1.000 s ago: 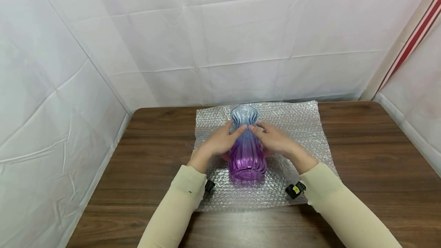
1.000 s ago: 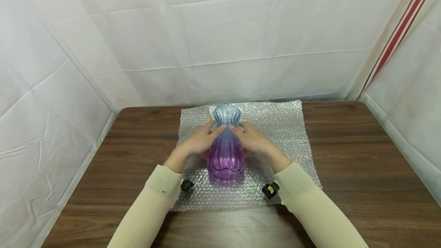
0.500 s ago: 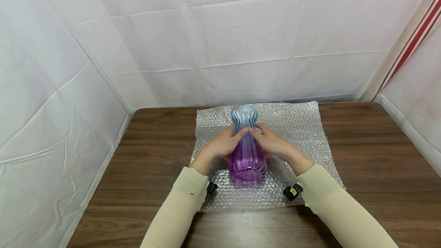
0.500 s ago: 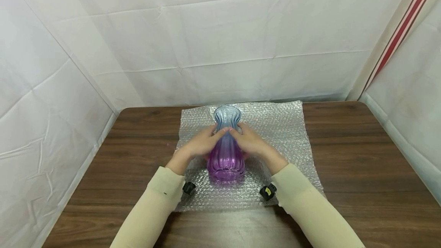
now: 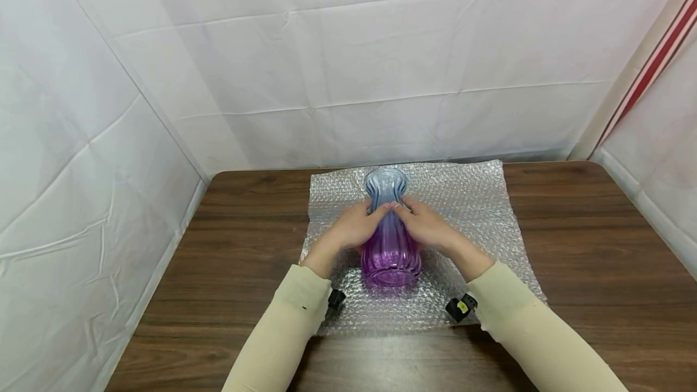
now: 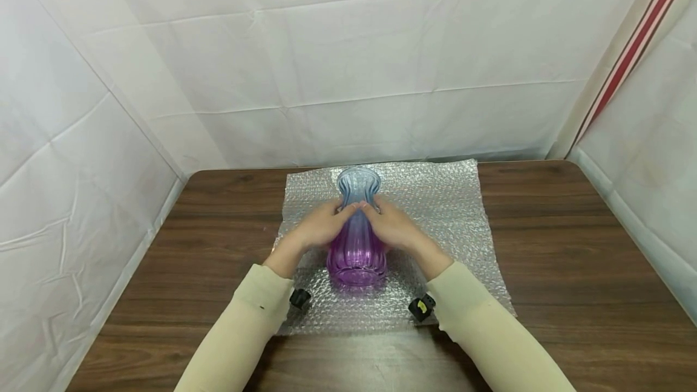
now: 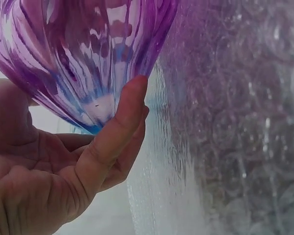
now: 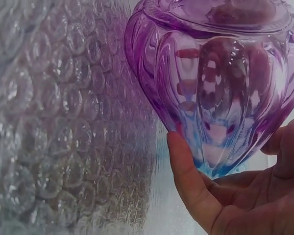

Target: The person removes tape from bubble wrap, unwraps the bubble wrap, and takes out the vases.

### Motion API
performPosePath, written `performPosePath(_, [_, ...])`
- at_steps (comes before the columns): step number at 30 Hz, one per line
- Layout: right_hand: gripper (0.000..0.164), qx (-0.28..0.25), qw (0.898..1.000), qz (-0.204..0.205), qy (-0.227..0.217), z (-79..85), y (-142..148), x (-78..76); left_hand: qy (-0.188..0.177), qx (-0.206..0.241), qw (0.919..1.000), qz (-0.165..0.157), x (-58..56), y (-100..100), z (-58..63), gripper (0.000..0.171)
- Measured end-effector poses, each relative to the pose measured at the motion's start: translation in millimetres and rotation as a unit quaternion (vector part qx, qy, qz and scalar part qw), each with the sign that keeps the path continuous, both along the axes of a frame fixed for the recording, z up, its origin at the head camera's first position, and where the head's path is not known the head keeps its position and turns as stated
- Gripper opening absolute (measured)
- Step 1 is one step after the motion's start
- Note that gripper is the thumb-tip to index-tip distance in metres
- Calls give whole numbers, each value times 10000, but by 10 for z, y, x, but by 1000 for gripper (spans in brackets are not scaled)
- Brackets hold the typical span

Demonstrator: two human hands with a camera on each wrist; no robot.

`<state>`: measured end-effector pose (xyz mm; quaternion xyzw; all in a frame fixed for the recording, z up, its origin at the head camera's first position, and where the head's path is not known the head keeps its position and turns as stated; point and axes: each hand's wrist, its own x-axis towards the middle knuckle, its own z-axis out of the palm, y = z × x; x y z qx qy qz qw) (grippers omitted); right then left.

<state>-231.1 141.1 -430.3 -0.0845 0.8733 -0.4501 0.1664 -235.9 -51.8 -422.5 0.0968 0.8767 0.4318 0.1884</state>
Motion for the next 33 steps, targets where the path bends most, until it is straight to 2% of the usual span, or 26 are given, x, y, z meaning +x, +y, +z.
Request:
performPosePath(11, [72, 5, 10000, 1, 9, 0, -8, 10, 305, -347, 9989, -45, 2, 23, 11, 79])
performPosePath(17, [73, 77, 10000, 20, -7, 35, -24, 22, 274, -174, 9995, 0, 24, 3, 43, 76])
performPosePath(24, [76, 77, 9999, 67, -31, 130, -55, 38, 619, -146, 9979, -77, 50, -46, 118, 69])
performPosePath(29, [77, 152, 9995, 188, 201, 201, -111, 37, 681, -176, 9975, -49, 70, -102, 201, 72])
performPosePath(33, [76, 207, 9991, 205, 308, 272, -175, 34, 658, -1, 9978, -41, 88, -161, 254, 71])
